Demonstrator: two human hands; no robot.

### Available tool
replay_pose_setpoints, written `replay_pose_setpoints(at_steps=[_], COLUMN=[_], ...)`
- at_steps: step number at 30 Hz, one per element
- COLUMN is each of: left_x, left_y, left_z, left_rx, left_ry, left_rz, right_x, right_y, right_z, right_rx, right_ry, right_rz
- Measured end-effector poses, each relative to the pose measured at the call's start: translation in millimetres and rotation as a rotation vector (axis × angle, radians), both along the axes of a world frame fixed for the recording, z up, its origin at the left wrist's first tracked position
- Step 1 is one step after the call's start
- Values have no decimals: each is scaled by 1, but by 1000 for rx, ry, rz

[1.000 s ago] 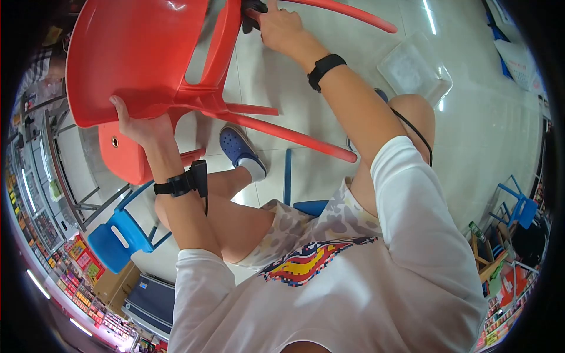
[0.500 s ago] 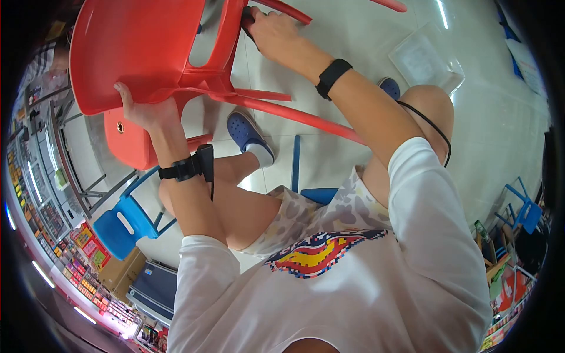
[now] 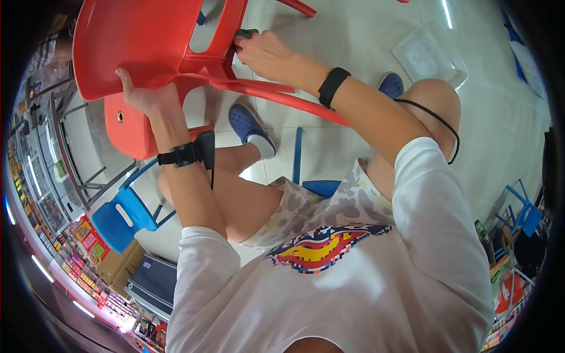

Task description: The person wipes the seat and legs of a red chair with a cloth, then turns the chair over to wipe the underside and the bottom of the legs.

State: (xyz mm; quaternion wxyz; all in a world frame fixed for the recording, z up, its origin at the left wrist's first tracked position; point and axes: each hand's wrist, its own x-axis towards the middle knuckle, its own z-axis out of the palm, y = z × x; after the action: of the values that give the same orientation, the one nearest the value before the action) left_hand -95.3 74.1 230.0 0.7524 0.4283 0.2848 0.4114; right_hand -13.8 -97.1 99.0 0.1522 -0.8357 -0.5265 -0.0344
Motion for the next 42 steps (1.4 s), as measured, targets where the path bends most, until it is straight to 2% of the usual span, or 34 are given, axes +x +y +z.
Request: replay_pose_setpoints(at_steps=[4, 6, 10, 12, 16, 18, 19, 21, 22, 25, 26, 28, 30, 32, 36, 38, 39, 41, 42], left_x=[0, 0, 0, 0, 3, 3, 3, 3, 3, 3, 4, 5, 6, 12, 13, 13, 14, 14, 14], left_y=[0, -2, -1, -1, 0, 2, 3, 4, 6, 11, 12, 14, 15, 16, 20, 21, 21, 22, 23], left_z=[0, 1, 1, 1, -1, -2, -2, -2, -3, -9, -9, -10, -11, -12, -15, -17, -17, -19, -20], left_rx=[-15, -37, -21, -25, -19, -5, -3, -20, -14, 16, 14, 16, 19, 8, -24, -32, -37, -45, -45], left_ry=[11, -10, 12, 18, -7, -40, -40, -19, -17, -63, -81, -92, -69, -87, -112, -116, -120, -129, -132], left_rz=[16, -2, 18, 10, 3, -38, -26, -23, -18, -68, -83, -89, -88, -86, -76, -71, -69, -65, -63], right_x=[2, -1, -13, -13, -21, -15, -13, -10, -11, -12, -13, -17, -13, -11, -7, -1, -4, -8, -9], right_y=[-5, -7, -2, 0, 2, -2, -3, -3, -4, -8, -6, 1, 2, 2, 6, 7, 8, 6, 8], right_z=[2, -2, 4, 14, 10, 15, 9, -10, -14, -3, -11, -25, -16, -13, -15, -13, -11, -10, -10], right_rx=[-63, 78, 80, -90, -23, -65, -66, 123, 128, 133, 133, 344, 315, 219, 229, 193, 193, 321, 319], right_ry=[58, 7, 1, 60, -15, 293, 292, 448, 450, 744, 746, 770, 863, 1050, 1027, 1312, 1315, 1663, 1663], right_rz=[78, 157, 187, 183, 313, 250, 261, 242, 248, 216, 223, 196, 211, 115, 127, 67, 69, -154, -153])
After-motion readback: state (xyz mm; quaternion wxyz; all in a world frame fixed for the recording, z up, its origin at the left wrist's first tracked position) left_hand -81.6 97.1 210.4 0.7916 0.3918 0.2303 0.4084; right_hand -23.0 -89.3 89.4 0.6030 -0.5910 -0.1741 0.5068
